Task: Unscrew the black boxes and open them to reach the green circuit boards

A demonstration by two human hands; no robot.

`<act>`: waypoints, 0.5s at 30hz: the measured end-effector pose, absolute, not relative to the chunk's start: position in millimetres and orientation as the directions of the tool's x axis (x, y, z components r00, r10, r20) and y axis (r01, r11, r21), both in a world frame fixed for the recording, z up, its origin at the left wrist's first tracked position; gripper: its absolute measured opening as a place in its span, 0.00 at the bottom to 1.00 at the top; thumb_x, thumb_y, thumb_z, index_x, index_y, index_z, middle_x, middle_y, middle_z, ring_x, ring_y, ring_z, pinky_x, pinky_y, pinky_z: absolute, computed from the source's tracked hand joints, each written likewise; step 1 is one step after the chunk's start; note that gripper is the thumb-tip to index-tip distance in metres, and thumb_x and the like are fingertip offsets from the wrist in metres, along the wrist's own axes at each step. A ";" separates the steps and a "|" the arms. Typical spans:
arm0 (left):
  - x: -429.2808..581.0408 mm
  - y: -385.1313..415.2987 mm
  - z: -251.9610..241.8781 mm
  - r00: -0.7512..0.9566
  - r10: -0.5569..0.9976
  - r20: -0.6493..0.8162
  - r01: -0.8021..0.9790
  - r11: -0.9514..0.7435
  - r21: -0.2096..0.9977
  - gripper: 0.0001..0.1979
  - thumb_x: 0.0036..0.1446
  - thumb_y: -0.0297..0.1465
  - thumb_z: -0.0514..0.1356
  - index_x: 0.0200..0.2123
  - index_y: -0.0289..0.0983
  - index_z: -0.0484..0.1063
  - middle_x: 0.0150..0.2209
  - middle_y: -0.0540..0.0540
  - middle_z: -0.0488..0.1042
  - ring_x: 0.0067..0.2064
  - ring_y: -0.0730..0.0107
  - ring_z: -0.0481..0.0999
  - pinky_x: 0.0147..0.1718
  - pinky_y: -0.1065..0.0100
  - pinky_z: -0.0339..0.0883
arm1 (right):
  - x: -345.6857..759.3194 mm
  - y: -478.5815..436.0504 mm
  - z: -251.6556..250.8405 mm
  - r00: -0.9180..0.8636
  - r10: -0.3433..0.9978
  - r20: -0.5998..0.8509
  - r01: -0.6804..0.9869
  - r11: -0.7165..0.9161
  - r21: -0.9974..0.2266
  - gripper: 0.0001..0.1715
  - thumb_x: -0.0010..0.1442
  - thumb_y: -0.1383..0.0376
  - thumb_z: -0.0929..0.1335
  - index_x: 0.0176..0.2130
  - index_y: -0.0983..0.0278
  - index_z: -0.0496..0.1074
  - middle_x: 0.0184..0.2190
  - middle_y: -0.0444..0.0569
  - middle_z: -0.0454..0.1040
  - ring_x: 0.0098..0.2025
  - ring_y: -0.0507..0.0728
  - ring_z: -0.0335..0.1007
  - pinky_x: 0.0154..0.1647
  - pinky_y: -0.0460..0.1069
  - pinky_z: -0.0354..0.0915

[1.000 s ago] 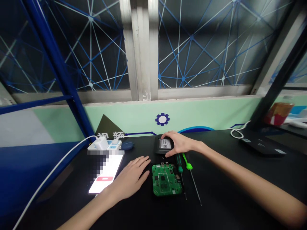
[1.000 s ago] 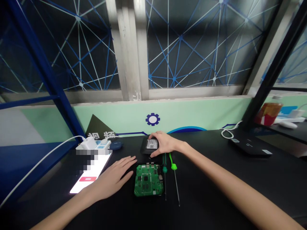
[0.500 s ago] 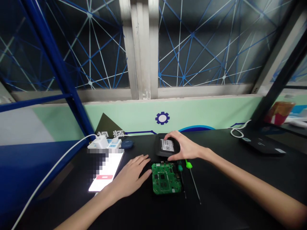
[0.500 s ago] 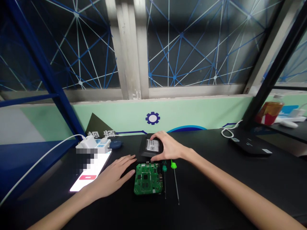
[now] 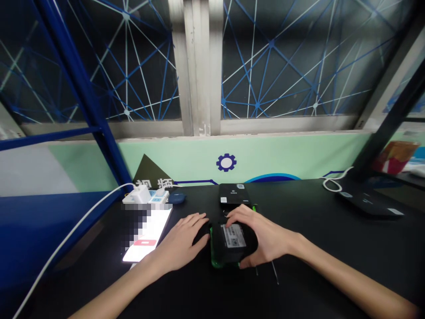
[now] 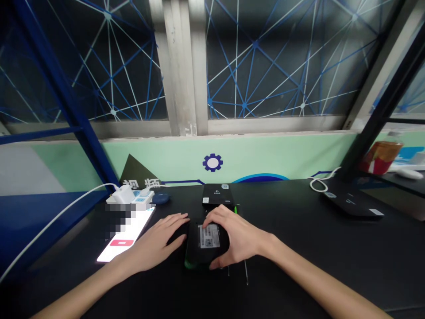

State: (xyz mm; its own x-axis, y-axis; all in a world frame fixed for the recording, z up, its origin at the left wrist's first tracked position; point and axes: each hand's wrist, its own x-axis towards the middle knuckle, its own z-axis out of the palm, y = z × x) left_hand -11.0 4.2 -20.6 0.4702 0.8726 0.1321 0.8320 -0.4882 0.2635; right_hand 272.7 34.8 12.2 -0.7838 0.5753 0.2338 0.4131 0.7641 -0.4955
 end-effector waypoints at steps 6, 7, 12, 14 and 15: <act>-8.8 3.8 -20.4 0.461 0.877 0.133 0.841 -0.480 0.250 0.24 0.69 0.44 0.48 0.64 0.45 0.61 0.67 0.47 0.59 0.67 0.54 0.57 0.62 0.50 0.56 | 267.0 29.2 5.4 -0.787 0.564 0.249 0.398 0.773 -0.494 0.43 0.38 0.52 0.80 0.51 0.58 0.68 0.54 0.53 0.65 0.55 0.65 0.62 0.57 0.58 0.62; -9.0 3.8 -20.7 0.462 0.876 0.135 0.839 -0.482 0.251 0.24 0.69 0.45 0.48 0.64 0.45 0.61 0.67 0.47 0.59 0.67 0.54 0.57 0.63 0.50 0.56 | 266.3 28.8 4.2 -0.785 0.566 0.251 0.398 0.772 -0.495 0.43 0.38 0.52 0.80 0.51 0.58 0.68 0.54 0.53 0.65 0.55 0.65 0.61 0.57 0.58 0.61; -12.3 4.6 -22.1 0.469 0.872 0.139 0.834 -0.489 0.256 0.24 0.71 0.44 0.45 0.65 0.46 0.60 0.67 0.48 0.58 0.67 0.54 0.57 0.63 0.50 0.55 | 261.8 27.1 -1.2 -0.764 0.587 0.267 0.417 0.766 -0.490 0.44 0.38 0.51 0.80 0.52 0.57 0.68 0.54 0.53 0.65 0.56 0.66 0.61 0.58 0.59 0.61; -14.2 5.4 -22.8 0.481 0.863 0.157 0.826 -0.506 0.250 0.23 0.71 0.44 0.44 0.65 0.46 0.60 0.67 0.48 0.59 0.67 0.54 0.57 0.63 0.51 0.55 | 259.9 26.1 -2.1 -0.754 0.597 0.274 0.426 0.762 -0.488 0.44 0.38 0.50 0.80 0.52 0.57 0.69 0.54 0.53 0.65 0.55 0.66 0.61 0.58 0.60 0.61; -15.0 5.8 -23.2 0.490 0.855 0.167 0.819 -0.518 0.246 0.23 0.71 0.43 0.44 0.65 0.46 0.60 0.67 0.48 0.59 0.67 0.54 0.57 0.63 0.51 0.55 | 259.1 25.6 -2.2 -0.750 0.600 0.279 0.427 0.761 -0.488 0.44 0.38 0.50 0.80 0.52 0.57 0.69 0.54 0.53 0.66 0.55 0.66 0.62 0.57 0.60 0.62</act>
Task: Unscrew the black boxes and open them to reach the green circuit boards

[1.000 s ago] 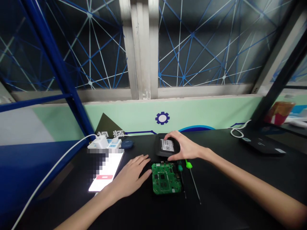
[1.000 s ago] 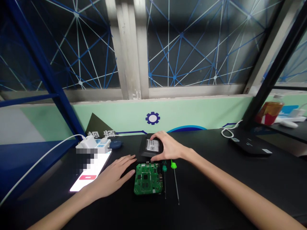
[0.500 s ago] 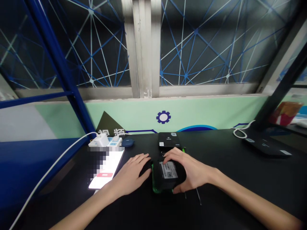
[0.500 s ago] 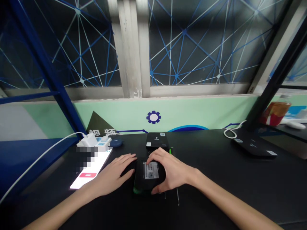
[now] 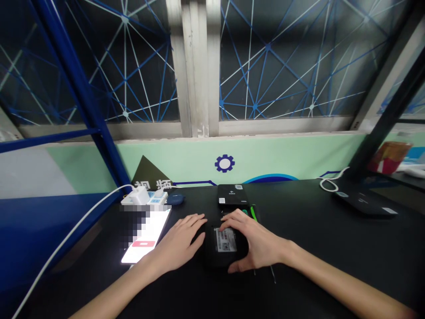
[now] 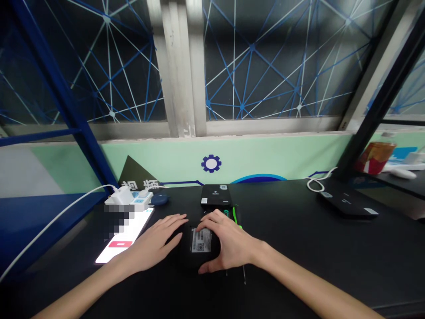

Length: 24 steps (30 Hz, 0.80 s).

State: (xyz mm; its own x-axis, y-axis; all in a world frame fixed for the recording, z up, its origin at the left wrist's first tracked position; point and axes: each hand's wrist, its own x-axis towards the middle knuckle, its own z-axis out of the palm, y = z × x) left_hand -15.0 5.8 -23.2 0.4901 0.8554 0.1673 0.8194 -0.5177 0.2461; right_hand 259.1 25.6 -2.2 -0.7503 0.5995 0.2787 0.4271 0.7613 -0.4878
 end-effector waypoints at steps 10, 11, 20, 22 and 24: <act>-16.5 6.8 -25.0 0.514 0.843 0.161 0.813 -0.538 0.224 0.23 0.73 0.40 0.42 0.65 0.45 0.59 0.67 0.48 0.58 0.67 0.57 0.57 0.63 0.52 0.54 | 254.1 22.9 -5.6 -0.723 0.620 0.305 0.434 0.752 -0.497 0.45 0.37 0.50 0.80 0.53 0.58 0.69 0.52 0.52 0.67 0.53 0.65 0.63 0.56 0.59 0.63; -16.6 7.0 -25.1 0.520 0.837 0.169 0.808 -0.547 0.219 0.22 0.72 0.40 0.42 0.65 0.45 0.59 0.67 0.48 0.58 0.67 0.58 0.57 0.63 0.53 0.54 | 254.0 22.9 -6.1 -0.724 0.618 0.305 0.434 0.753 -0.495 0.45 0.37 0.50 0.80 0.53 0.58 0.69 0.52 0.53 0.68 0.53 0.65 0.63 0.56 0.59 0.63; -18.1 8.8 -29.5 0.541 0.824 0.169 0.805 -0.565 0.181 0.24 0.68 0.34 0.49 0.66 0.43 0.58 0.68 0.47 0.57 0.68 0.56 0.56 0.63 0.52 0.55 | 253.0 21.0 -5.8 -0.721 0.600 0.347 0.417 0.775 -0.474 0.46 0.38 0.50 0.79 0.54 0.58 0.68 0.55 0.54 0.67 0.56 0.65 0.61 0.58 0.59 0.61; -18.7 8.9 -30.6 0.539 0.826 0.165 0.807 -0.563 0.177 0.24 0.68 0.35 0.48 0.66 0.44 0.57 0.68 0.47 0.57 0.68 0.56 0.56 0.63 0.52 0.54 | 252.9 21.7 -6.4 -0.719 0.604 0.344 0.418 0.771 -0.480 0.45 0.39 0.49 0.79 0.53 0.59 0.68 0.54 0.54 0.67 0.55 0.65 0.62 0.57 0.59 0.62; -18.7 8.8 -30.6 0.532 0.831 0.163 0.812 -0.555 0.180 0.24 0.68 0.35 0.48 0.66 0.44 0.56 0.68 0.48 0.57 0.68 0.56 0.56 0.64 0.52 0.54 | 253.3 22.5 -7.1 -0.717 0.607 0.343 0.417 0.768 -0.487 0.45 0.39 0.48 0.79 0.53 0.59 0.68 0.53 0.54 0.68 0.54 0.65 0.63 0.56 0.59 0.63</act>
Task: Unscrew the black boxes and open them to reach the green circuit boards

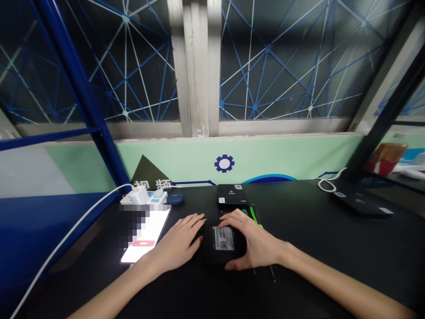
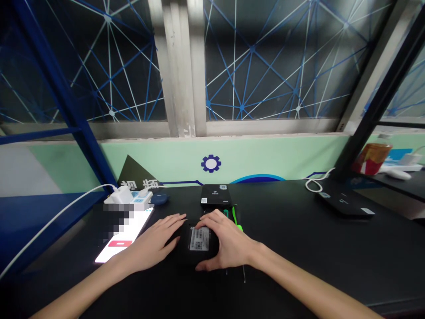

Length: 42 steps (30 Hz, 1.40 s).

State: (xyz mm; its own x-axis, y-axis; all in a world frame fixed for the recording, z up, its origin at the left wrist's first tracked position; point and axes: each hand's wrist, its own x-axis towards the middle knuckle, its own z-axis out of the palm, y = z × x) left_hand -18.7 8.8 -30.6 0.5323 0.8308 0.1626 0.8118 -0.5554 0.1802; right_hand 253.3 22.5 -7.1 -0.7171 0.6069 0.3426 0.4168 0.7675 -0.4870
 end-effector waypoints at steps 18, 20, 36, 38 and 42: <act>-18.4 8.1 -29.6 0.532 0.831 0.161 0.813 -0.555 0.177 0.24 0.69 0.37 0.49 0.67 0.45 0.55 0.68 0.48 0.56 0.68 0.55 0.56 0.63 0.52 0.55 | 253.8 22.7 -2.9 -0.738 0.554 0.385 0.365 0.807 -0.464 0.38 0.43 0.49 0.78 0.51 0.61 0.72 0.49 0.54 0.74 0.50 0.63 0.67 0.54 0.58 0.65; -18.4 8.2 -29.7 0.529 0.833 0.160 0.817 -0.552 0.170 0.24 0.69 0.37 0.49 0.67 0.44 0.56 0.68 0.47 0.57 0.67 0.55 0.57 0.63 0.52 0.55 | 254.1 22.7 -2.5 -0.744 0.548 0.382 0.361 0.811 -0.461 0.37 0.45 0.49 0.78 0.51 0.61 0.72 0.50 0.53 0.73 0.51 0.62 0.66 0.54 0.57 0.64; -16.7 7.4 -26.4 0.520 0.842 0.144 0.824 -0.539 0.177 0.24 0.68 0.37 0.49 0.66 0.43 0.57 0.68 0.47 0.57 0.68 0.56 0.56 0.63 0.51 0.55 | 266.6 31.3 0.5 -0.749 0.609 0.260 0.468 0.765 -0.442 0.46 0.42 0.48 0.78 0.56 0.60 0.68 0.58 0.55 0.68 0.59 0.65 0.63 0.61 0.58 0.60; -16.3 7.1 -25.7 0.520 0.842 0.140 0.823 -0.538 0.180 0.24 0.68 0.37 0.49 0.66 0.43 0.57 0.68 0.47 0.57 0.68 0.56 0.56 0.63 0.52 0.55 | 267.2 31.4 1.4 -0.749 0.613 0.252 0.481 0.764 -0.429 0.46 0.40 0.48 0.79 0.55 0.60 0.69 0.57 0.55 0.68 0.58 0.65 0.64 0.61 0.58 0.61; -16.3 7.0 -26.1 0.522 0.842 0.139 0.825 -0.539 0.170 0.24 0.68 0.37 0.49 0.66 0.43 0.57 0.68 0.47 0.58 0.68 0.56 0.56 0.63 0.51 0.55 | 267.1 32.1 2.5 -0.748 0.614 0.253 0.484 0.765 -0.425 0.46 0.41 0.48 0.78 0.56 0.60 0.70 0.57 0.55 0.69 0.58 0.66 0.64 0.61 0.59 0.61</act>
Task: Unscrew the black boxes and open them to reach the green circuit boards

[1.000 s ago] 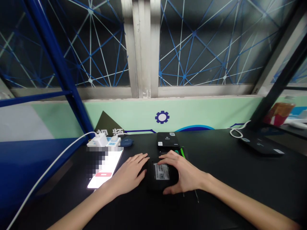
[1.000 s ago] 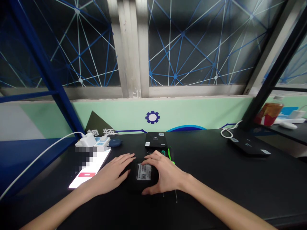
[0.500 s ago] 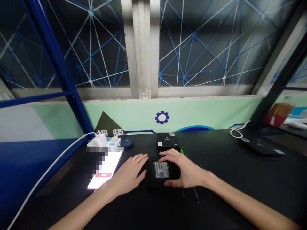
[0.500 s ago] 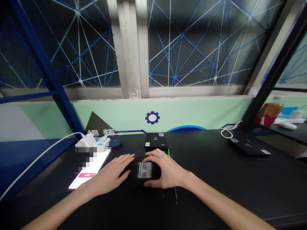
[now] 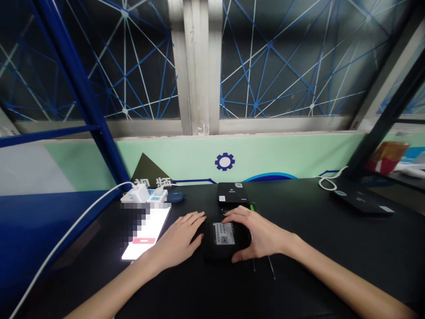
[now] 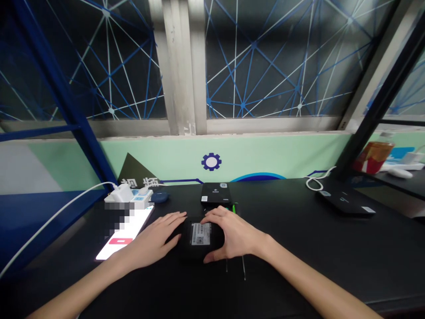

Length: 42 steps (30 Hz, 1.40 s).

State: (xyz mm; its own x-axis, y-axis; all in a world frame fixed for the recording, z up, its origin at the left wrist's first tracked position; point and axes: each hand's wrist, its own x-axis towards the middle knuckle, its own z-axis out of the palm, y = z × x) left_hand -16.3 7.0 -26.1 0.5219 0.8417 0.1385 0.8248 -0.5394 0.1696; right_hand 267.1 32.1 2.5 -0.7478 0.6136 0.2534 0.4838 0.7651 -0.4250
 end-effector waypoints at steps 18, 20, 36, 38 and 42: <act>-16.3 8.6 -27.5 0.481 0.860 0.171 0.855 -0.503 0.122 0.25 0.69 0.38 0.48 0.66 0.40 0.57 0.67 0.44 0.59 0.66 0.54 0.60 0.61 0.50 0.57 | 255.6 22.0 -1.9 -0.792 0.569 0.223 0.466 0.798 -0.382 0.44 0.59 0.48 0.70 0.66 0.66 0.59 0.65 0.58 0.61 0.66 0.63 0.57 0.67 0.56 0.55; -17.0 9.0 -27.3 0.490 0.854 0.174 0.850 -0.512 0.120 0.25 0.69 0.39 0.48 0.66 0.41 0.57 0.67 0.45 0.59 0.66 0.55 0.59 0.61 0.51 0.58 | 255.4 22.0 -1.3 -0.795 0.562 0.229 0.457 0.802 -0.384 0.43 0.58 0.48 0.70 0.65 0.64 0.61 0.65 0.57 0.61 0.65 0.63 0.58 0.66 0.56 0.57; -17.5 8.7 -29.4 0.501 0.849 0.170 0.844 -0.522 0.120 0.25 0.70 0.40 0.47 0.67 0.41 0.56 0.67 0.44 0.58 0.67 0.52 0.58 0.62 0.49 0.57 | 254.1 23.0 0.8 -0.809 0.549 0.210 0.434 0.800 -0.415 0.34 0.56 0.45 0.71 0.58 0.54 0.71 0.62 0.54 0.63 0.62 0.66 0.61 0.63 0.60 0.58; -17.3 8.3 -29.0 0.499 0.851 0.161 0.847 -0.519 0.119 0.25 0.69 0.40 0.47 0.67 0.41 0.56 0.67 0.44 0.58 0.67 0.52 0.58 0.61 0.48 0.57 | 254.7 23.8 -0.3 -0.810 0.548 0.207 0.435 0.799 -0.415 0.34 0.56 0.45 0.71 0.58 0.54 0.71 0.63 0.54 0.63 0.62 0.66 0.60 0.63 0.60 0.58; -15.7 7.4 -27.2 0.487 0.860 0.154 0.856 -0.505 0.109 0.25 0.69 0.39 0.47 0.66 0.40 0.58 0.67 0.43 0.59 0.66 0.51 0.60 0.60 0.47 0.58 | 255.3 23.8 -1.3 -0.814 0.543 0.207 0.431 0.802 -0.413 0.34 0.57 0.45 0.71 0.58 0.54 0.71 0.63 0.53 0.63 0.63 0.65 0.60 0.64 0.60 0.56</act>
